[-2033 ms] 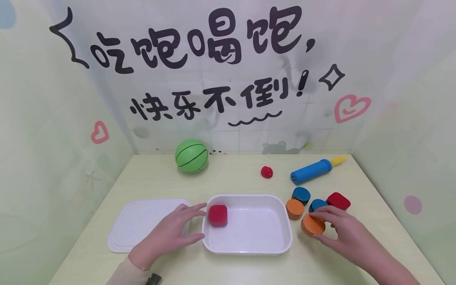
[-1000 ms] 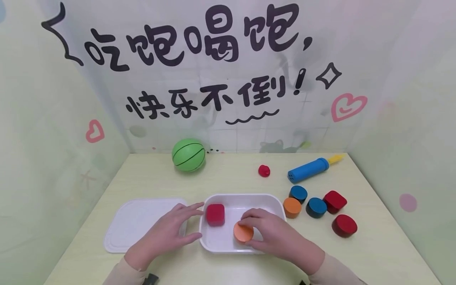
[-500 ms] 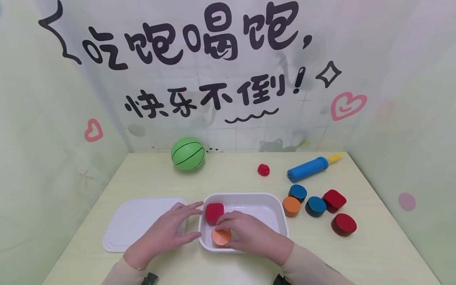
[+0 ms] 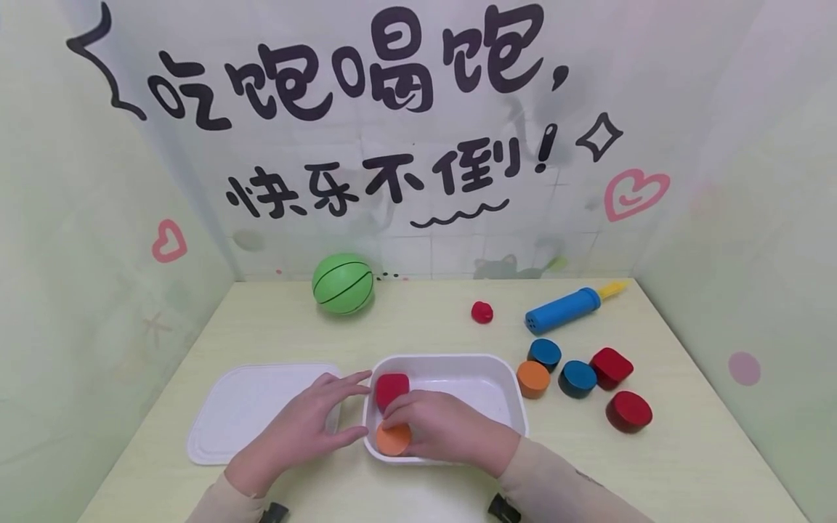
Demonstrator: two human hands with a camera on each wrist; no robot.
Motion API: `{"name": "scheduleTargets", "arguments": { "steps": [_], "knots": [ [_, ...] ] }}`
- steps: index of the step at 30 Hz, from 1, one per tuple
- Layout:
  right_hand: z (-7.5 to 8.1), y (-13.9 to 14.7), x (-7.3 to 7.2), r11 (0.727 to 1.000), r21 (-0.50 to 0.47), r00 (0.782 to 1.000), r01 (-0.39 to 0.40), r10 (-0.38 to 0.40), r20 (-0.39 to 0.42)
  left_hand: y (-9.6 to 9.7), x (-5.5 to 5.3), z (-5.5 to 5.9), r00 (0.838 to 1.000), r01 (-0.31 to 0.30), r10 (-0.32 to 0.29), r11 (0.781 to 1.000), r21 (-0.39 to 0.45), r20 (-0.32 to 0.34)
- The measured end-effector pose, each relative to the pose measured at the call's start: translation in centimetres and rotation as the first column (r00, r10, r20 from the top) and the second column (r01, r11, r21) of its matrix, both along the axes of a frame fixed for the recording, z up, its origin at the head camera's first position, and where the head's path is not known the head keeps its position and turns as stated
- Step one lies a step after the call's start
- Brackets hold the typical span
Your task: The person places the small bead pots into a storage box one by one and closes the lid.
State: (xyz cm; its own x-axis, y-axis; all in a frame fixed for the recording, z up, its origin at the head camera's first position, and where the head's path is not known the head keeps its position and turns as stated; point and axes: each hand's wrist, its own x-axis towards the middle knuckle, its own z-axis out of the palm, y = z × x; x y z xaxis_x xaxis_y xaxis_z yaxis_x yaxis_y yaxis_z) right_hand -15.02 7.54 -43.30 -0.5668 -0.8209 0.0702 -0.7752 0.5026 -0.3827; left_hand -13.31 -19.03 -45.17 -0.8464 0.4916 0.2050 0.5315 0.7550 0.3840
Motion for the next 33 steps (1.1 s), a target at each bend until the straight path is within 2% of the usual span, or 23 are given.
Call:
{"name": "scheduleTargets", "arguments": {
  "steps": [9,16,20,24,33],
  "knots": [
    [-0.5,-0.3,-0.3,1.000,0.003,1.000,-0.016,0.016,-0.009,-0.1,-0.1,-0.4,1.000,0.011,-0.011,1.000,0.011,-0.022],
    [-0.6,-0.2,-0.4,1.000,-0.012,1.000,-0.018,0.019,0.001,-0.2,-0.1,-0.4,1.000,0.002,-0.002,1.000,0.006,-0.006],
    [0.4,1.1,0.0,0.999,0.012,0.997,0.037,-0.038,0.070,-0.2,-0.1,-0.5,1.000,0.000,0.000,1.000,0.007,-0.002],
    [1.1,3.2,0.4,0.992,0.035,0.980,0.125,-0.129,0.153,-0.1,-0.1,-0.4,1.000,-0.003,0.003,1.000,0.005,-0.001],
    [1.1,9.4,1.0,0.960,-0.047,0.949,0.275,-0.263,0.173,-0.1,0.1,-0.3,1.000,0.001,-0.001,1.000,-0.001,-0.008]
  ]
}}
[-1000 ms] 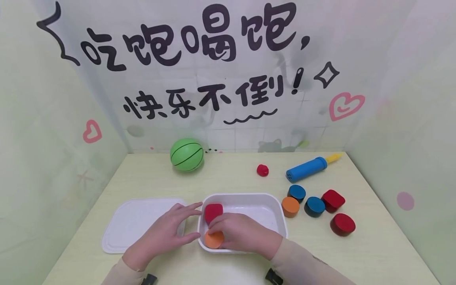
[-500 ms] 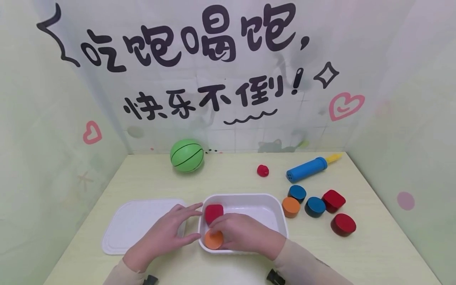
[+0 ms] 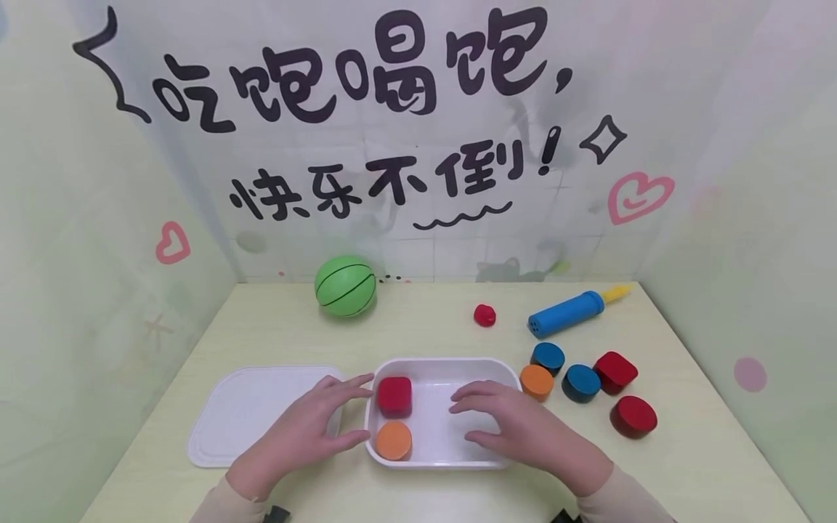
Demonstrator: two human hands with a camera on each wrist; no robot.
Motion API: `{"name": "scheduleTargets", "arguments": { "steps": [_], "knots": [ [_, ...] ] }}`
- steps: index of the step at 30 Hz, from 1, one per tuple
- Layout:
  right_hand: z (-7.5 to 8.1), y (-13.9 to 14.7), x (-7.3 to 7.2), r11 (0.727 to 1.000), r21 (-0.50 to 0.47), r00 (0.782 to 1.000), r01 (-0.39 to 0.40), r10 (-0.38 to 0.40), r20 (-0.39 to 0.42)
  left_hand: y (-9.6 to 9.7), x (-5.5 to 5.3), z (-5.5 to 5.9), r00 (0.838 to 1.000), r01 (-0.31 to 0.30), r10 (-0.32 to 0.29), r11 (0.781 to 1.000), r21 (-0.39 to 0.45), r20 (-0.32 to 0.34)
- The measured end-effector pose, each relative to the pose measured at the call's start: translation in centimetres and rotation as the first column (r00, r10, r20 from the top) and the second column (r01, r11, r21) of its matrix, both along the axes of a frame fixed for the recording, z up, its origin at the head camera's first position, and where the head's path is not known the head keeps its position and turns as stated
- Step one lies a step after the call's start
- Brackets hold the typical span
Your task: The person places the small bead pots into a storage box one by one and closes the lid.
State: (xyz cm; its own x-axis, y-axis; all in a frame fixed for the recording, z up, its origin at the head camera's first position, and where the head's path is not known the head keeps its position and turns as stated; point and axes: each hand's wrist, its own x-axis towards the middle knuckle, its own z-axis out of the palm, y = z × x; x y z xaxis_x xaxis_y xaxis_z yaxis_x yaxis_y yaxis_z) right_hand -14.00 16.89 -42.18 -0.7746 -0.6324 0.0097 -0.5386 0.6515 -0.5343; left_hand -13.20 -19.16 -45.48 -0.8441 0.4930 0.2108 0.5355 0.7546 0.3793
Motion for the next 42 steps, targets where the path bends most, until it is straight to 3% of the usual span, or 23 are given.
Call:
{"name": "scheduleTargets", "arguments": {
  "steps": [9,15,22,28,33,42],
  "knots": [
    [-0.7,6.3,0.1,0.982,-0.121,0.984,0.146,-0.157,-0.087,0.0,-0.1,-0.1,1.000,-0.004,0.004,1.000,0.004,-0.002],
    [-0.7,9.5,0.6,0.962,-0.134,0.942,0.237,-0.261,-0.211,0.1,-0.1,-0.2,1.000,0.001,-0.001,1.000,0.006,-0.006],
    [-1.3,12.9,1.1,0.946,-0.123,0.909,0.299,-0.322,-0.265,0.2,-0.1,-0.2,1.000,0.007,-0.007,1.000,0.008,-0.015],
    [-2.2,16.2,1.0,0.921,-0.068,0.859,0.383,-0.383,-0.339,0.2,0.0,-0.1,1.000,-0.011,0.011,1.000,0.006,-0.003],
    [-2.4,18.7,1.2,0.888,-0.050,0.838,0.456,-0.448,-0.313,0.2,-0.1,-0.1,1.000,-0.010,0.011,1.000,0.010,-0.005],
    [-3.2,21.2,1.4,0.878,-0.011,0.834,0.479,-0.459,-0.305,0.3,-0.2,-0.2,1.000,-0.013,0.013,1.000,0.009,0.004]
  ]
}}
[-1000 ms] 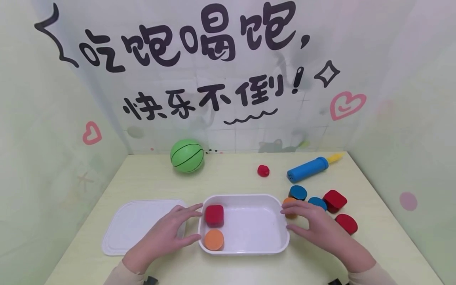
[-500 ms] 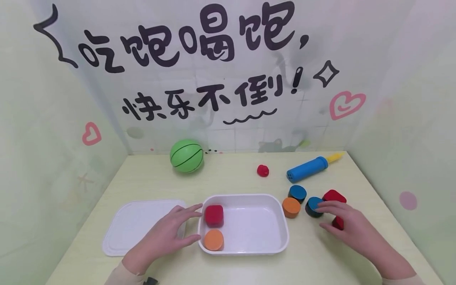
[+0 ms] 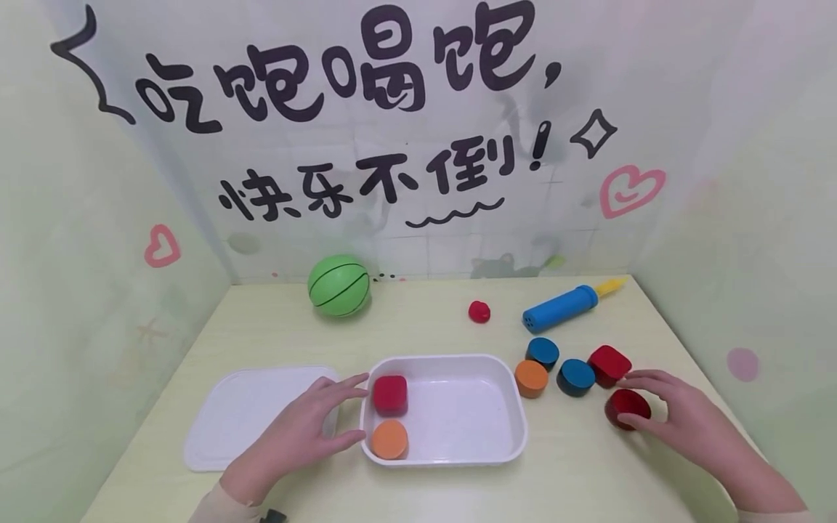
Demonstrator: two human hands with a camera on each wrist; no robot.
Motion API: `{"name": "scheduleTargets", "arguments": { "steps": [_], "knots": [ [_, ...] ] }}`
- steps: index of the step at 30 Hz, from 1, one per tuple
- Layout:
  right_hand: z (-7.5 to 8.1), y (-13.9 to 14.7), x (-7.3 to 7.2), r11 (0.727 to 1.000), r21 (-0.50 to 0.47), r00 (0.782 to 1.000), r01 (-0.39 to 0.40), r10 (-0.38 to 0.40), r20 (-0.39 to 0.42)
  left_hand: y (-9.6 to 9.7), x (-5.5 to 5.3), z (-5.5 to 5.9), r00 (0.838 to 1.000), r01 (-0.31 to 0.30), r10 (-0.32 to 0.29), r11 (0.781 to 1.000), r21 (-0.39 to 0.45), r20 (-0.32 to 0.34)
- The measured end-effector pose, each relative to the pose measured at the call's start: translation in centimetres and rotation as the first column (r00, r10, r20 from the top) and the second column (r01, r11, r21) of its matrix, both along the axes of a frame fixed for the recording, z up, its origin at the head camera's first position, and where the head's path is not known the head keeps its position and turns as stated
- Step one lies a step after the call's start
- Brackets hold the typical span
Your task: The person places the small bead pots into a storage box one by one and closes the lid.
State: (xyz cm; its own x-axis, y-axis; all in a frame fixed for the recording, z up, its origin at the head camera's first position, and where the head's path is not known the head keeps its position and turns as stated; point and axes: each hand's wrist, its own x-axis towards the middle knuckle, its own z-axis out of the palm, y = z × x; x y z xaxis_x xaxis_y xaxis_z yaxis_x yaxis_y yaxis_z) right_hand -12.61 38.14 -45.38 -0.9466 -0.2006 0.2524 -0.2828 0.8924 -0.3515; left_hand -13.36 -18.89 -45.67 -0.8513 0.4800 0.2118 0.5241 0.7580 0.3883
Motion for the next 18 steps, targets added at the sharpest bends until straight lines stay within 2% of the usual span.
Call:
{"name": "scheduleTargets", "arguments": {
  "steps": [8,18],
  "knots": [
    [-0.27,0.43,-0.08,0.999,0.003,0.989,0.038,-0.038,0.143,-0.16,0.07,-0.03,1.000,0.006,-0.006,1.000,0.002,-0.007],
    [-0.73,0.37,-0.01,0.999,-0.032,0.995,0.022,-0.019,0.097,-0.10,0.10,0.02,1.000,0.011,-0.011,1.000,-0.001,-0.010]
  ]
}}
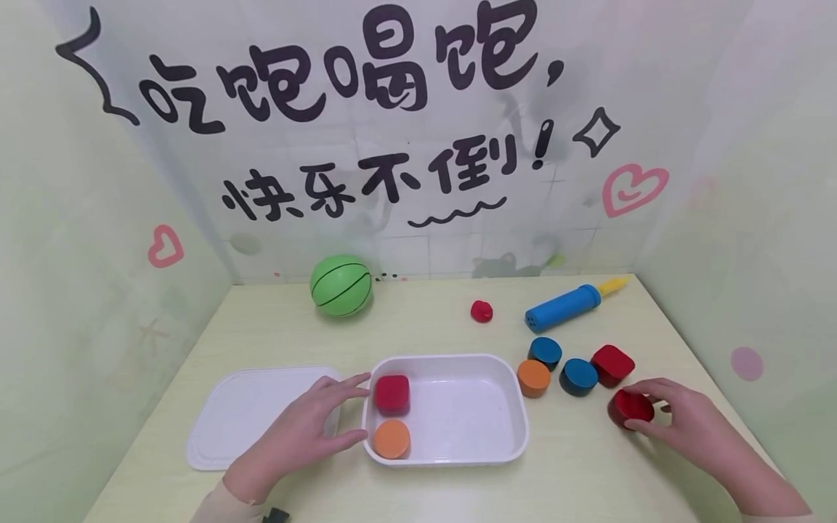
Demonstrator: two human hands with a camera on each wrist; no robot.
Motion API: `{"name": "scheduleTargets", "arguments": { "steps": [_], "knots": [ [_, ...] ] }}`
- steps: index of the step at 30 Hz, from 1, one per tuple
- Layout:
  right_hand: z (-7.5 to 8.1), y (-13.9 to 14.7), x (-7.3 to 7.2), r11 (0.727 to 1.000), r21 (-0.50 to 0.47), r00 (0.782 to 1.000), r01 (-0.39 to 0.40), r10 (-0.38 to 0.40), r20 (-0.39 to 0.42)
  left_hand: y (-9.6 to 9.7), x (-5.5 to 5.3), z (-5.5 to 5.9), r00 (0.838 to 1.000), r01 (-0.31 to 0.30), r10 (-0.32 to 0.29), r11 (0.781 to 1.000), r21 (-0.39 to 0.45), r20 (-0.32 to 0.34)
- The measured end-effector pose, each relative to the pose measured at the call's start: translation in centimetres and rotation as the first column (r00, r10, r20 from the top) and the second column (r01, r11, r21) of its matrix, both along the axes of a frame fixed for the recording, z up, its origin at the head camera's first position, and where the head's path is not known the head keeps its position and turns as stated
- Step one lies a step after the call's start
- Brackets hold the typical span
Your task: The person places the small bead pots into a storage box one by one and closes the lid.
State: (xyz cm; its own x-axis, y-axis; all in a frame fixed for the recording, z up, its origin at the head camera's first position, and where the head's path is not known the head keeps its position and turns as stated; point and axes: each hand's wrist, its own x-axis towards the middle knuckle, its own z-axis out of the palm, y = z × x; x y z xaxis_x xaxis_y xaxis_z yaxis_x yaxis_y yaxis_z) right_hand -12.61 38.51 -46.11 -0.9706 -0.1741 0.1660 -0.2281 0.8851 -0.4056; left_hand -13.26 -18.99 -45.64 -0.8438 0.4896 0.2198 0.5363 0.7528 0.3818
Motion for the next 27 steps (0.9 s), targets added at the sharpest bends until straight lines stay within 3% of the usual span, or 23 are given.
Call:
{"name": "scheduleTargets", "arguments": {
  "steps": [7,14,22,27],
  "knots": [
    [0.7,-1.0,0.1,0.999,0.042,1.000,-0.008,0.010,-0.028,0.1,0.0,-0.1,1.000,0.006,-0.006,1.000,0.012,0.002],
    [2.7,-3.9,0.5,0.999,0.025,0.999,-0.037,0.037,0.002,-0.1,-0.1,0.1,1.000,0.001,-0.001,1.000,-0.008,-0.003],
    [4.9,-8.5,0.2,0.988,0.005,0.985,-0.154,0.154,-0.078,-0.1,-0.2,0.4,1.000,-0.002,0.002,1.000,-0.003,0.017],
    [5.9,-11.1,-0.3,0.975,-0.007,0.973,-0.223,0.222,-0.065,-0.1,-0.1,0.3,1.000,0.001,-0.002,1.000,0.004,0.013]
  ]
}}
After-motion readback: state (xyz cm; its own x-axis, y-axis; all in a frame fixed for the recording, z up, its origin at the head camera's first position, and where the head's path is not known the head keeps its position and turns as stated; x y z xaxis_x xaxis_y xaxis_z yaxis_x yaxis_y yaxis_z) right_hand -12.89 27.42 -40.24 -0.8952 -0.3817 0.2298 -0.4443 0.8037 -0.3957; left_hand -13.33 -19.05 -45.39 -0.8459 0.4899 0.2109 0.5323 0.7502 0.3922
